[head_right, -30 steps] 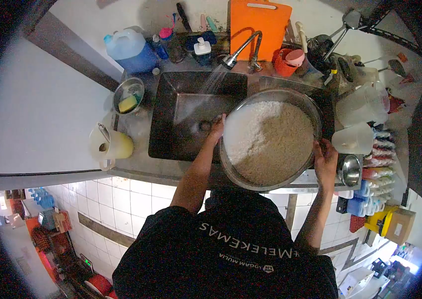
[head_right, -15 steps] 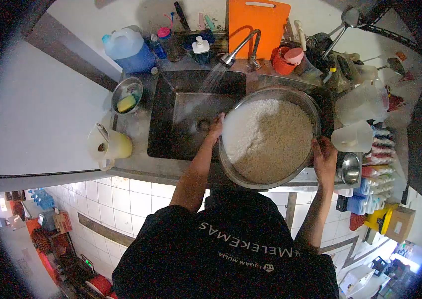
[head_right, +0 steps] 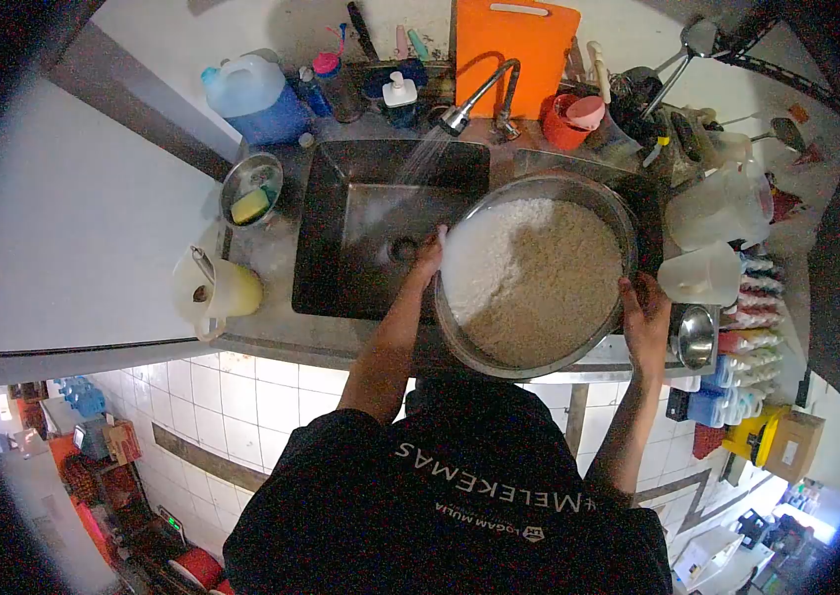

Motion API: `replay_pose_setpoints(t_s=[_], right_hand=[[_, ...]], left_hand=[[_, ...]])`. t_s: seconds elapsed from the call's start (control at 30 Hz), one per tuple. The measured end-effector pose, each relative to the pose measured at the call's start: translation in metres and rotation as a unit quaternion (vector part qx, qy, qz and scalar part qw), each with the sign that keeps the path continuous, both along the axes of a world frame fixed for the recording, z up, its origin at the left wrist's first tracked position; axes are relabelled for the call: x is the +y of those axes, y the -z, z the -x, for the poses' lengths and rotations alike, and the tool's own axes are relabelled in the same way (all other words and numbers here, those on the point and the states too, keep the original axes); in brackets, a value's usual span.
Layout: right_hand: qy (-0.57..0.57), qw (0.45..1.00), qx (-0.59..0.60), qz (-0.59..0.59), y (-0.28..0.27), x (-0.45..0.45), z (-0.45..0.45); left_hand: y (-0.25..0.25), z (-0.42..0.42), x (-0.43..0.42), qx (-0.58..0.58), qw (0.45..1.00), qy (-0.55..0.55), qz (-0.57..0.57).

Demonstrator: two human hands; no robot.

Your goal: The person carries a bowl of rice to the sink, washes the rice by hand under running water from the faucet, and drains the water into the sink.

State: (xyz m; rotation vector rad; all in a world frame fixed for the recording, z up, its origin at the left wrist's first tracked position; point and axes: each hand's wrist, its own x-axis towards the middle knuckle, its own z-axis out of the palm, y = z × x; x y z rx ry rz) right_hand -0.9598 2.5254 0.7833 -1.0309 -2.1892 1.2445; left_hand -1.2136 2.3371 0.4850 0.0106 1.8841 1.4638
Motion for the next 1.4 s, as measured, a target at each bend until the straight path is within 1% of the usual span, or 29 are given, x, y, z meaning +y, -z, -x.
replay_pose_setpoints(t_s=[0.07, 0.13, 0.17, 0.23, 0.33, 0.37, 0.43, 0.47, 0.53, 0.6, 0.67, 0.7, 0.73, 0.77, 0.83, 0.87, 0.9, 0.93, 0.97, 1.03, 1.17, 1.23, 1.27, 1.3, 1.33, 1.4], right_hand=[[-0.001, 1.000, -0.012, -0.002, 0.001, 0.000, 0.001], [0.014, 1.000, 0.006, 0.001, 0.005, 0.001, 0.000], [0.014, 1.000, 0.005, 0.001, 0.003, 0.001, 0.000], [-0.017, 0.999, -0.028, 0.017, -0.003, 0.001, 0.002], [-0.017, 1.000, -0.019, -0.002, -0.002, 0.000, 0.002], [-0.017, 1.000, -0.020, -0.001, -0.003, 0.000, 0.002], [-0.017, 0.999, -0.025, 0.030, -0.005, -0.001, 0.002], [-0.017, 0.999, -0.025, 0.030, -0.004, -0.001, 0.002], [-0.011, 0.999, -0.027, 0.019, -0.001, 0.000, 0.002], [-0.002, 0.999, -0.034, 0.008, -0.005, -0.003, 0.004], [0.007, 0.999, -0.040, -0.003, -0.005, -0.004, 0.005], [0.010, 1.000, -0.025, -0.010, -0.003, -0.004, 0.004], [0.014, 1.000, -0.011, -0.017, 0.000, -0.004, 0.003], [0.014, 1.000, -0.010, -0.018, 0.001, -0.003, 0.003], [0.030, 0.999, -0.030, -0.002, 0.003, -0.002, 0.002], [0.030, 0.999, -0.030, -0.002, 0.002, -0.001, 0.003], [0.020, 0.999, -0.037, 0.001, 0.001, -0.001, 0.003], [0.010, 0.999, -0.043, 0.003, -0.002, -0.001, 0.004], [0.009, 0.999, -0.043, 0.003, -0.004, -0.003, 0.005], [0.011, 0.999, -0.035, 0.012, -0.010, -0.008, 0.008], [-0.001, 0.999, -0.051, 0.014, -0.008, -0.005, 0.006], [0.012, 0.999, -0.042, -0.031, 0.004, 0.000, 0.002], [0.012, 0.999, -0.042, -0.029, -0.001, -0.002, 0.004], [0.009, 0.999, -0.050, 0.006, -0.008, -0.005, 0.007], [0.006, 0.997, -0.058, 0.042, -0.014, -0.008, 0.009], [0.001, 0.997, -0.062, 0.034, -0.020, -0.011, 0.010]], left_hand=[[-0.012, -0.003, -0.002, 0.018, 1.000, -0.021, -0.010], [-0.023, -0.004, -0.006, -0.013, 0.997, 0.008, -0.078], [-0.021, -0.004, -0.006, -0.014, 0.997, 0.008, -0.078], [-0.015, -0.002, -0.003, 0.021, 0.998, -0.003, -0.065], [0.004, 0.001, 0.002, 0.038, 0.998, -0.026, -0.045], [-0.009, -0.001, 0.000, 0.038, 0.998, -0.026, -0.045], [-0.032, -0.005, -0.003, -0.001, 0.998, -0.019, -0.055], [-0.026, -0.003, -0.003, -0.001, 0.998, -0.019, -0.055], [-0.005, 0.002, -0.003, -0.012, 0.998, 0.020, -0.063], [0.014, 0.005, 0.000, 0.002, 0.998, 0.017, -0.064], [0.013, 0.005, 0.003, 0.017, 0.998, 0.015, -0.065], [0.013, 0.002, 0.003, 0.036, 0.999, -0.010, -0.027], [0.008, 0.000, 0.003, 0.056, 0.998, -0.034, 0.011], [0.002, -0.001, 0.002, 0.056, 0.998, -0.033, 0.011], [-0.013, -0.003, -0.001, 0.016, 1.000, -0.016, 0.006], [-0.032, -0.004, -0.005, 0.016, 1.000, -0.016, 0.006], [-0.057, -0.005, -0.009, -0.008, 1.000, 0.010, -0.011], [-0.069, -0.006, -0.011, -0.032, 0.999, 0.035, -0.027], [-0.065, -0.007, -0.010, -0.032, 0.999, 0.035, -0.027], [-0.055, -0.008, -0.008, -0.018, 0.999, -0.004, -0.027], [-0.049, -0.005, -0.008, -0.037, 0.999, 0.019, -0.035], [-0.038, -0.004, -0.005, -0.046, 0.999, -0.012, -0.007], [-0.022, -0.002, -0.004, -0.046, 0.999, -0.012, -0.005], [-0.007, 0.000, -0.003, -0.034, 0.999, -0.009, -0.021], [-0.007, 0.001, -0.003, -0.023, 0.999, -0.007, -0.037], [-0.006, 0.002, -0.005, -0.042, 0.998, 0.004, -0.051]])
